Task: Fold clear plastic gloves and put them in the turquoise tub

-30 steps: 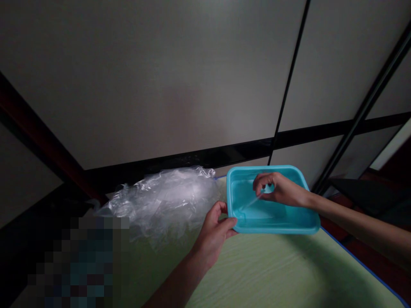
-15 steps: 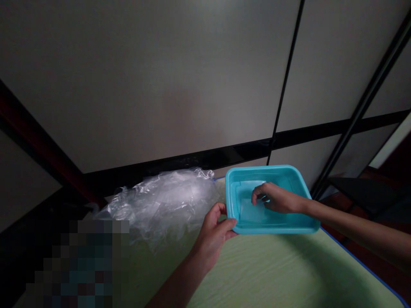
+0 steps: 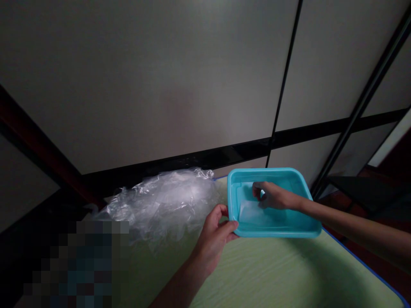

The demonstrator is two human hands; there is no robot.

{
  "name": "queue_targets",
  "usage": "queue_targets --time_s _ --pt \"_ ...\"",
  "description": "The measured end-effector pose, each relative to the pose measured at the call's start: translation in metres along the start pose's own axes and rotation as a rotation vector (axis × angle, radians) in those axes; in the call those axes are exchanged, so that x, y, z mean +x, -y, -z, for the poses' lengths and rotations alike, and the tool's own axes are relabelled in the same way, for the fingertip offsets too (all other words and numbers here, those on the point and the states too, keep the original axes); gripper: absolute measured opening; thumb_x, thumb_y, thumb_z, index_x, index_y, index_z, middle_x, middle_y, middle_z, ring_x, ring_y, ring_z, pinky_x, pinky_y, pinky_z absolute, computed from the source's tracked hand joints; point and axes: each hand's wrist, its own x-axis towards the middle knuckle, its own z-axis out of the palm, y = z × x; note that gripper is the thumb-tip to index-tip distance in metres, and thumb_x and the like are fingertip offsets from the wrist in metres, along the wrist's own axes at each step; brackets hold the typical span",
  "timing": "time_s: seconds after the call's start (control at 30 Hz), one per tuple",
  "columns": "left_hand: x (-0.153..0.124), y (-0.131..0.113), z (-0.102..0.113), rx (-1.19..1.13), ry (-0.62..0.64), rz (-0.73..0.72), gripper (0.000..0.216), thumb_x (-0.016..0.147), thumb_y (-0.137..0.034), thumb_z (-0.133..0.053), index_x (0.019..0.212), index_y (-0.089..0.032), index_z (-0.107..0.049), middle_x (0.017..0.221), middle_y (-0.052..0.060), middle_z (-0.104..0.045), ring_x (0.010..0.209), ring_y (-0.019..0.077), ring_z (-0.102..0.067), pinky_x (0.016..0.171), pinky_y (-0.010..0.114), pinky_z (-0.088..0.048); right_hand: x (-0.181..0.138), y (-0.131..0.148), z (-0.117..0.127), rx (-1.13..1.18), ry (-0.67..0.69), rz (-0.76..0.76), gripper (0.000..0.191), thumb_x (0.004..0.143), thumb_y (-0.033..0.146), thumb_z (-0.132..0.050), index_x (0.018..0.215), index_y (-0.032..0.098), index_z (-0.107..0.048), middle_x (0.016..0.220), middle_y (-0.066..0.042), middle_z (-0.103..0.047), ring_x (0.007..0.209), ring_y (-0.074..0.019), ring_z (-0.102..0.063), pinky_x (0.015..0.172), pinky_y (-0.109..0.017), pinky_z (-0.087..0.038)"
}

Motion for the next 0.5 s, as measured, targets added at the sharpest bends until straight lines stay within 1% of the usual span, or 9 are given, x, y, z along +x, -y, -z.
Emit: queue_targets --time_s 0.13,0.2,0.3,0.37,0.43,0.5 --pt "0.0 0.001 -0.001 0.005 0.002 0.005 0.019 0.065 -0.014 -0.056 0.075 -0.018 -0.04 0.079 0.0 -0.051 0.072 0.0129 -0.052 0.068 0.028 -0.046 0.003 0.003 -0.006 -0.083 -0.097 0.05 0.021 0.06 0.002 -0.048 0.074 0.018 -0.046 0.071 -0.001 -0.052 0.067 -0.0151 -0.049 0.06 -0.025 -0.038" --pt "0.0 0.002 -0.001 0.001 0.004 0.003 0.019 0.066 -0.013 -0.055 0.075 -0.018 -0.04 0.08 0.0 -0.051 0.072 0.0128 -0.052 0.068 0.028 -0.046 0.003 0.005 -0.008 -0.112 -0.11 0.065 0.022 0.062 0.001 -0.045 0.077 0.017 -0.047 0.072 -0.001 -0.052 0.066 -0.015 -0.049 0.059 -0.025 -0.036" --pt "0.0 0.003 0.0 -0.002 0.007 0.0 0.018 0.066 -0.013 -0.055 0.075 -0.018 -0.04 0.08 0.0 -0.051 0.072 0.0129 -0.052 0.068 0.029 -0.046 0.0 0.007 -0.007 -0.133 -0.047 0.066 0.024 0.059 0.001 -0.047 0.076 0.017 -0.047 0.069 -0.001 -0.053 0.063 -0.0143 -0.05 0.057 -0.023 -0.036" --pt "0.0 0.003 0.0 -0.003 0.01 -0.001 0.018 0.066 -0.013 -0.055 0.075 -0.018 -0.04 0.08 0.0 -0.051 0.072 0.0132 -0.053 0.068 0.029 -0.047 -0.003 0.008 -0.003 -0.142 0.0 0.034 0.025 0.057 0.0 -0.048 0.075 0.017 -0.047 0.068 0.0 -0.053 0.064 -0.0148 -0.051 0.057 -0.023 -0.036" --pt "0.0 0.004 0.001 0.001 0.01 0.0 0.018 0.066 -0.013 -0.055 0.075 -0.017 -0.04 0.08 0.0 -0.051 0.073 0.0136 -0.053 0.069 0.03 -0.047 -0.004 0.008 0.003 -0.148 0.037 -0.029 0.025 0.057 -0.001 -0.049 0.073 0.017 -0.046 0.068 -0.001 -0.054 0.066 -0.0156 -0.053 0.056 -0.023 -0.037" --pt "0.001 0.004 0.002 0.006 0.005 0.0 0.017 0.066 -0.013 -0.055 0.075 -0.017 -0.041 0.079 0.0 -0.051 0.073 0.0135 -0.053 0.069 0.031 -0.047 -0.005 0.008 0.008 -0.137 0.097 -0.113 0.021 0.06 0.002 -0.05 0.072 0.017 -0.045 0.067 -0.001 -0.054 0.061 -0.0152 -0.055 0.051 -0.022 -0.038"
